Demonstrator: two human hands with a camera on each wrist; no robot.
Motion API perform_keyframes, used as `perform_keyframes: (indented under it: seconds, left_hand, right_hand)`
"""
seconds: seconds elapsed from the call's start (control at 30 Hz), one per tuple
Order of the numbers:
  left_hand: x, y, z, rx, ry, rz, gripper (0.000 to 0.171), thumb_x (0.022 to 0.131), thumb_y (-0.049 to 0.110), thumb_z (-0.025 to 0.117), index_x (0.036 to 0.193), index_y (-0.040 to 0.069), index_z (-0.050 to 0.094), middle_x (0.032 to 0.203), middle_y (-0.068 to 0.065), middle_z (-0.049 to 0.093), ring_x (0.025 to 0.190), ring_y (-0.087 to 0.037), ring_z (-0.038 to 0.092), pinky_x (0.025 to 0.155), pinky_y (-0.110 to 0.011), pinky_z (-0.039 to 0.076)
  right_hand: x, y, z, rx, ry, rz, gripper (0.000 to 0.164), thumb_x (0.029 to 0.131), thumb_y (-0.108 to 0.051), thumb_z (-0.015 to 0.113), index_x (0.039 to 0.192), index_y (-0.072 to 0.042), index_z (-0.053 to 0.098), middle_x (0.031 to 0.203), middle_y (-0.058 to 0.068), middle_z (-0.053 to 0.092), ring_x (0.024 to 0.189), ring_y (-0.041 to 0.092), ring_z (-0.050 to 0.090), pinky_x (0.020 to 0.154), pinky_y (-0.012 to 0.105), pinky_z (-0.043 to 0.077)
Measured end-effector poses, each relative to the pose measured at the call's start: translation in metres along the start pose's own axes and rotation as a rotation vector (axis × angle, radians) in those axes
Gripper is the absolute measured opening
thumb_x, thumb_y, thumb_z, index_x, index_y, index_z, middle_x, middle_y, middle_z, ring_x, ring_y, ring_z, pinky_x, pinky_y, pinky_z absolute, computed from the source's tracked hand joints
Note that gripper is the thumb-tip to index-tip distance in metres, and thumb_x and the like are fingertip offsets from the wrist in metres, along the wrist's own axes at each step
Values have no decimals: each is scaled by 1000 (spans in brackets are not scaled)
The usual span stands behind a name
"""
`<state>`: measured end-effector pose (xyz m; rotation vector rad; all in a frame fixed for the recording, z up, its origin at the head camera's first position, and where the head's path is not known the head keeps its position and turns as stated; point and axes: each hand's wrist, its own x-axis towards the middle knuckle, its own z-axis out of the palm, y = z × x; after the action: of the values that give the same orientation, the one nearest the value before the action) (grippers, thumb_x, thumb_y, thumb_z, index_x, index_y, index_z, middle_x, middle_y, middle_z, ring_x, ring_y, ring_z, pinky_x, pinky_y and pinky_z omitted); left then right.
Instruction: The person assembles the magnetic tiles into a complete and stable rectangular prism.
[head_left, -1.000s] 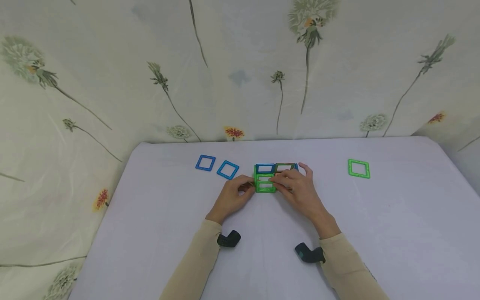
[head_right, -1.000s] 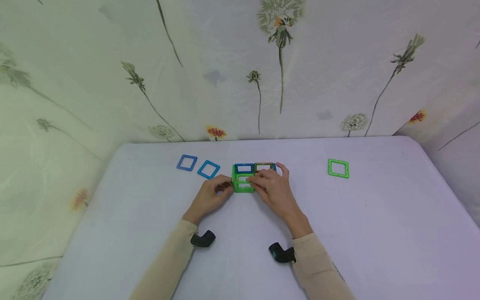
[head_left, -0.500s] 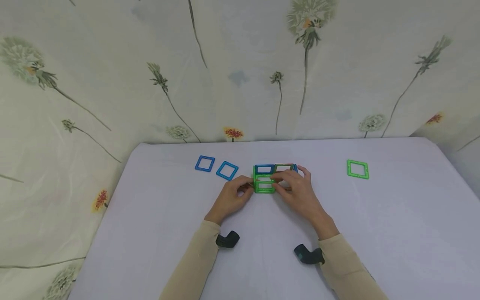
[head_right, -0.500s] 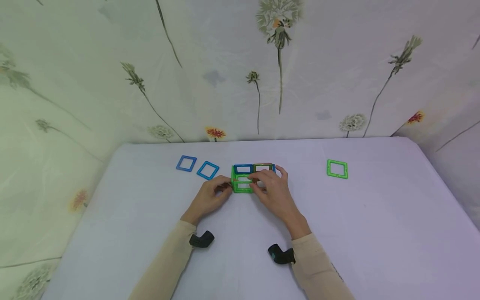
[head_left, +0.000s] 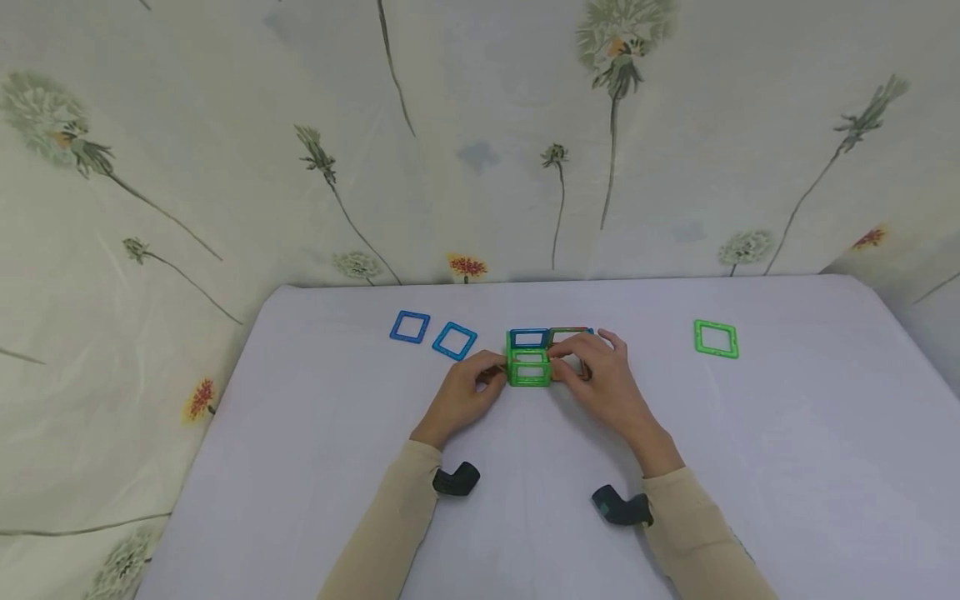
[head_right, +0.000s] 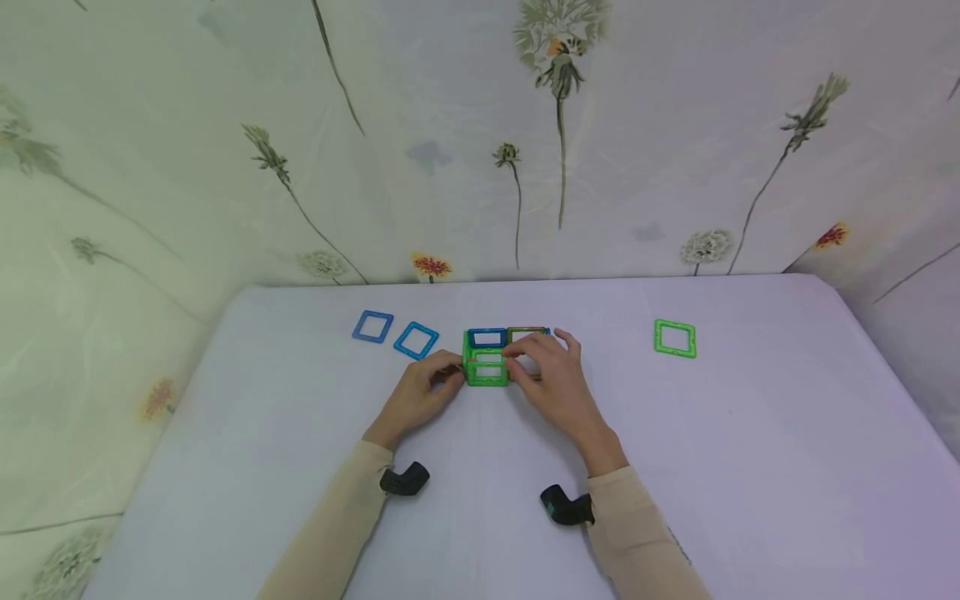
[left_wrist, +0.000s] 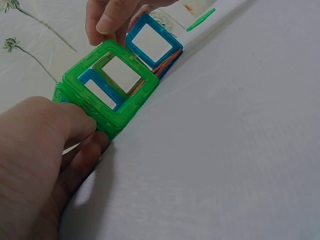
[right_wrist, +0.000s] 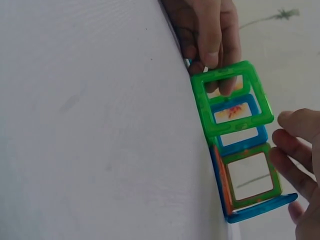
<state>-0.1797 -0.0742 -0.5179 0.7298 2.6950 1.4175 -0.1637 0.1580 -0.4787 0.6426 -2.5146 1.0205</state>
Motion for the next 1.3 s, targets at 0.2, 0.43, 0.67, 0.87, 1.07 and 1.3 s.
perform_keyframes:
  seconds: [0.2,0.43,0.67,0.87,1.07,1.3]
  left_hand:
    - [0,0,1,-3,10,11,22,93,11,57,113,15,64,103,4,66,88,-6,59,81,-21,51]
    - [0,1,2,-4,16,12,21,93,11,57,113,15,64,103,4,66,88,-6,59,80,-21,51]
    - [0,2,2,-1,17,6,22,93,11,57,113,15,64,104,3,66,88,-6,58,81,-21,51]
    - [0,2,2,4,19,7,22,93,10,57,114,14,64,105,2,66,89,-7,59,81,-21,51]
    - [-1,3,1,-2,25,8,22,93,10,57,113,14,64,104,2,66,89,-7,59,80,-21,51]
    - [-2,2,2,-2,31,22,21,92,10,57,112,14,64,103,2,66,87,-8,59,79,-21,51]
  right_hand:
    - [1,1,-4,22,30,-5,13,85,-13,70,97,-15,68,97,-2,68,104,21,60,106,60,24]
    - [2,7,-12,54,112,-7,11,85,-9,69,95,-13,67,93,-1,68,95,16,59,105,53,28]
    - [2,17,-28,92,238,53,9,87,-9,66,96,-9,67,91,3,68,93,10,57,97,35,36]
    - [0,27,-41,98,303,100,8,88,-9,65,95,-8,68,93,4,68,96,-5,54,93,17,35]
    - [-2,36,-50,117,339,129,8,88,-8,65,95,-8,69,94,5,68,95,-8,53,89,12,38]
    - [-8,47,-61,88,370,192,10,90,-11,63,97,-7,69,96,7,66,95,-7,53,87,11,38]
